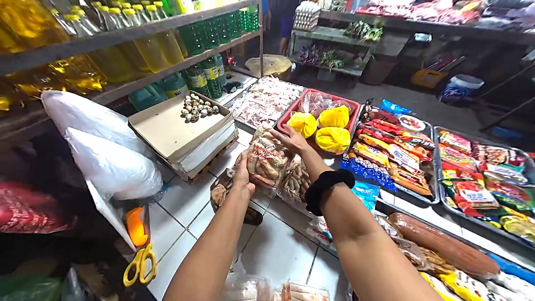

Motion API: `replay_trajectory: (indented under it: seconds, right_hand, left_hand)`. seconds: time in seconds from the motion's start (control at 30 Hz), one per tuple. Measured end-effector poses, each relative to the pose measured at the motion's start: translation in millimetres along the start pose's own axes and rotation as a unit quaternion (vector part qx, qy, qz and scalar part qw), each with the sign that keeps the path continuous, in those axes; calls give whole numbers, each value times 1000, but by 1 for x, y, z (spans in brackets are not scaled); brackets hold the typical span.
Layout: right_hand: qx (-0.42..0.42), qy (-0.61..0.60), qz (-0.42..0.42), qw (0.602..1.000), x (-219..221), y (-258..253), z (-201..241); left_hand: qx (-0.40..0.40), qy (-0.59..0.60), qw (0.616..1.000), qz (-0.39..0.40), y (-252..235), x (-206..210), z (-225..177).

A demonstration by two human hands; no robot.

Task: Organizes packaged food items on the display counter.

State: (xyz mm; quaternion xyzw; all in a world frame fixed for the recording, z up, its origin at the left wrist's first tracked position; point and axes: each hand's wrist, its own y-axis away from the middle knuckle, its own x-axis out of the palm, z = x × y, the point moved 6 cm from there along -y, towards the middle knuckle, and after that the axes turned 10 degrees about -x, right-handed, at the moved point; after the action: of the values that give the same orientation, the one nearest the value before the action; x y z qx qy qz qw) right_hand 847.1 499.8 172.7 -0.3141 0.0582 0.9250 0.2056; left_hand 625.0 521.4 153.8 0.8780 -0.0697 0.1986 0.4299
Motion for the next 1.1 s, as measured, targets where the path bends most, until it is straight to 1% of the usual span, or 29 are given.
replay_trajectory:
  seconds: [0.07,0.1,0.13,0.17,0.23,0.27,0.3,0.33,0.4,0.43,0.47,0.53,0.6,0.67,0.8,0.9,0.97,1.03,1.1]
  right_hand:
    - [34,-54,16,998,4,0,-16]
    - [49,-81,30,995,5,-1,-10]
    - [48,-112,53,991,2,-4,8]
    - [24,-125,66,990,0,-6,30]
    - [-48,-59,61,995,-6,-10,61]
    - [-74,-19,45,996,-9,-13,66]
    - [-91,5,30,995,-9,-15,64]
    - [-92,12,29,995,-2,-16,52]
    - [-63,-34,46,996,19,-12,20]
    - [-58,-52,48,996,22,-10,15]
    - [-55,-29,53,997,19,-10,14]
    - [-39,63,41,996,4,-11,20]
    - [-31,100,-5,994,-20,0,46]
    - [-50,116,-39,991,-33,12,71]
    - [-113,163,-39,979,-33,35,110]
    - [-115,182,-24,976,-41,48,134]
    - [-118,184,-27,975,-48,51,139]
    - [-109,165,-17,980,-48,47,133]
    - [-81,97,-13,992,-46,43,116]
  left_hand:
    - [6,8,1000,12,2,3,-2]
    - [17,2,1000,23,4,5,-4]
    - [36,-11,999,35,8,10,-6]
    - [60,-19,997,37,13,14,-9]
    - [100,-34,994,16,19,20,-11]
    - [112,-45,993,-2,17,20,-12]
    - [123,-66,990,-23,13,20,-13]
    - [136,-89,986,-46,8,17,-12]
    - [153,-112,979,-74,2,14,-9]
    - [149,-111,979,-80,2,15,-10]
    - [137,-108,981,-86,3,17,-11]
    - [102,-108,985,-87,7,15,-11]
    - [64,-109,990,-69,9,10,-9]
    - [45,-92,993,-61,7,3,-7]
    - [21,-66,995,-71,11,-11,-4]
    - [6,-76,993,-88,19,-18,-4]
    - [24,-84,993,-73,13,-25,-8]
    - [61,-92,993,-37,-8,-34,-16]
    - [125,-132,983,3,-25,-40,-32]
